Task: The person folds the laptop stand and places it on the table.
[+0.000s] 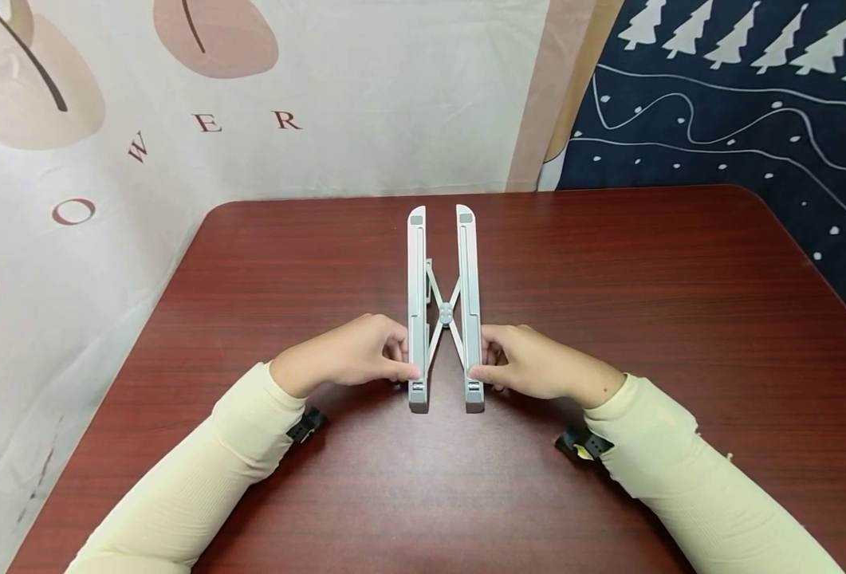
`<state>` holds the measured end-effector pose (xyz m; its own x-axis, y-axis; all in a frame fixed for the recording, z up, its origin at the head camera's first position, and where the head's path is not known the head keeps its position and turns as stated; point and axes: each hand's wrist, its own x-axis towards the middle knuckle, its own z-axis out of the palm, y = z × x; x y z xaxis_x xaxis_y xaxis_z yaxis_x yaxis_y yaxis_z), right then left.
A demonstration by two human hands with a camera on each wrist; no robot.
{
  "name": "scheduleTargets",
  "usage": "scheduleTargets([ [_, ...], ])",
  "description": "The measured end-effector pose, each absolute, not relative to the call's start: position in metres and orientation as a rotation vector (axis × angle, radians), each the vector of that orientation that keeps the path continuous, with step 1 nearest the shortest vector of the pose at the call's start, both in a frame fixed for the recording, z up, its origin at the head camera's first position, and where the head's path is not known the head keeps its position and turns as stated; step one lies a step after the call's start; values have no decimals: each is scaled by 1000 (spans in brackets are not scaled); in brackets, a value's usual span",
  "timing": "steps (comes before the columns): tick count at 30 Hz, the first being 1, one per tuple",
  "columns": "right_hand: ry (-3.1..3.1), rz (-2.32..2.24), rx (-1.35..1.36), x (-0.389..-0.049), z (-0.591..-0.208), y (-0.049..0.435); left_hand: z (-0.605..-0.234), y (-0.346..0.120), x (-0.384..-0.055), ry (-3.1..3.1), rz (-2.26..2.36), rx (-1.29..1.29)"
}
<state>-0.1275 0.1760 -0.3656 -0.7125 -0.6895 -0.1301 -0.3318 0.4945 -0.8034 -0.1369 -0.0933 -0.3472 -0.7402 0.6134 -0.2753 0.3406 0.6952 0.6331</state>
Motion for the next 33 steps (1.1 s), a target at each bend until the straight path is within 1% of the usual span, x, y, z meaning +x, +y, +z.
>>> scheduleTargets([
  [33, 2277, -1147, -865, -124, -370, 170, -349, -90, -134, 2429, 777, 720],
])
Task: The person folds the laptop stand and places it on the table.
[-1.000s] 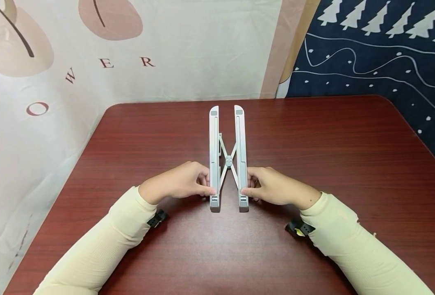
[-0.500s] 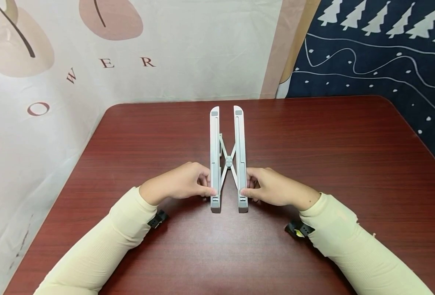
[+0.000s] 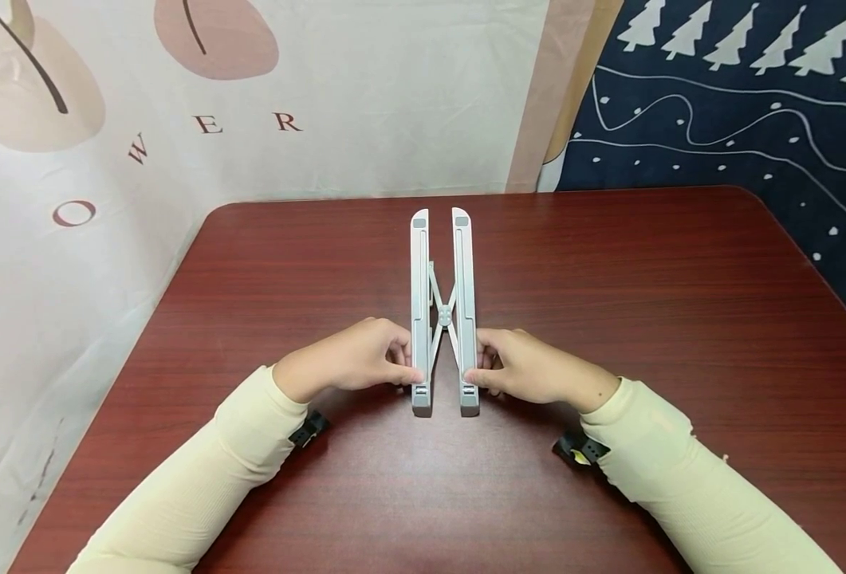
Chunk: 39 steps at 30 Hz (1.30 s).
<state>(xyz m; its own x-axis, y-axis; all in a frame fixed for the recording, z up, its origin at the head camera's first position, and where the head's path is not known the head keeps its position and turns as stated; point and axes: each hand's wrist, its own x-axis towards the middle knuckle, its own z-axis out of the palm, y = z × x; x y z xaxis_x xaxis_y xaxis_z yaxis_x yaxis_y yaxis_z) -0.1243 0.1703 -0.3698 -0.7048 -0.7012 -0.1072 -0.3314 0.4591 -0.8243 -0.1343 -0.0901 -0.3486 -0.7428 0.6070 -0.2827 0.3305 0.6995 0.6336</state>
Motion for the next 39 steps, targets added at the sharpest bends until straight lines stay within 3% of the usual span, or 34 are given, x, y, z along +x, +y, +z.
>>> scheduleTargets([
  [39, 2263, -1166, -838, -118, -368, 164, -345, -84, -128, 2463, 737, 733],
])
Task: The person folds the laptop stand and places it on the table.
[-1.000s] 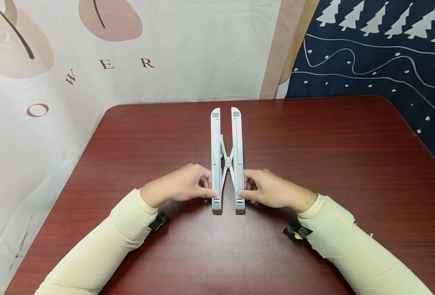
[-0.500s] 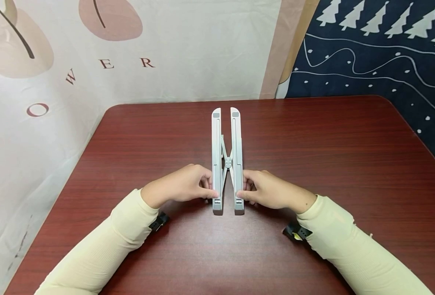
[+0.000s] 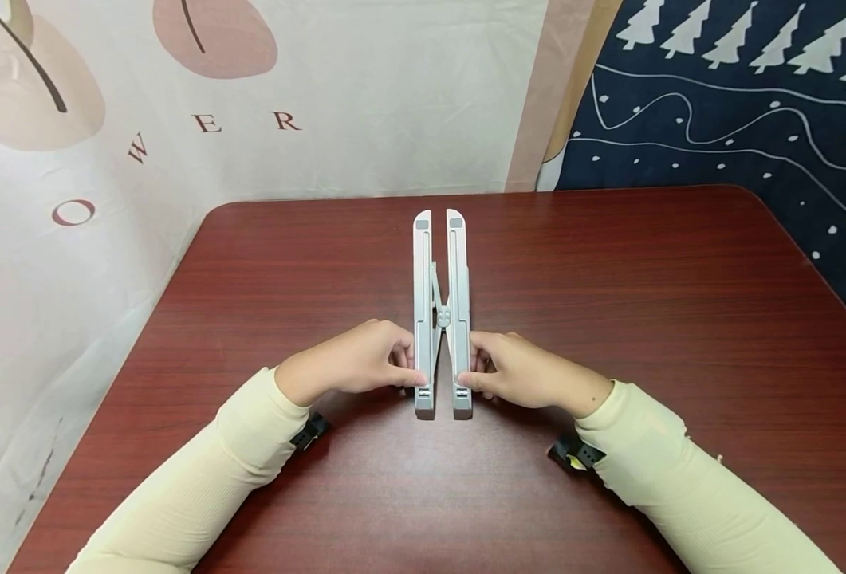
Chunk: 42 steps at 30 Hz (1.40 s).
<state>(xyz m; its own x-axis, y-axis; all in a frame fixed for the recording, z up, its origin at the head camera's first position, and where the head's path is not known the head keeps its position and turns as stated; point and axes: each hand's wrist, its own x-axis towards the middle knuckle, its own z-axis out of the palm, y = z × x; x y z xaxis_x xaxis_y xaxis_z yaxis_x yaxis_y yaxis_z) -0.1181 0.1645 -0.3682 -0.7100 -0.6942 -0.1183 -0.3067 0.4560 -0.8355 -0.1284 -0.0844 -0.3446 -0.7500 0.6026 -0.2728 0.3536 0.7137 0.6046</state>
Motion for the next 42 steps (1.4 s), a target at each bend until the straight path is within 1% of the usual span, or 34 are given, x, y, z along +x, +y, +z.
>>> scheduleTargets([
  [42, 2300, -1121, -844, -116, -369, 159, -345, -79, -125, 2504, 689, 734],
])
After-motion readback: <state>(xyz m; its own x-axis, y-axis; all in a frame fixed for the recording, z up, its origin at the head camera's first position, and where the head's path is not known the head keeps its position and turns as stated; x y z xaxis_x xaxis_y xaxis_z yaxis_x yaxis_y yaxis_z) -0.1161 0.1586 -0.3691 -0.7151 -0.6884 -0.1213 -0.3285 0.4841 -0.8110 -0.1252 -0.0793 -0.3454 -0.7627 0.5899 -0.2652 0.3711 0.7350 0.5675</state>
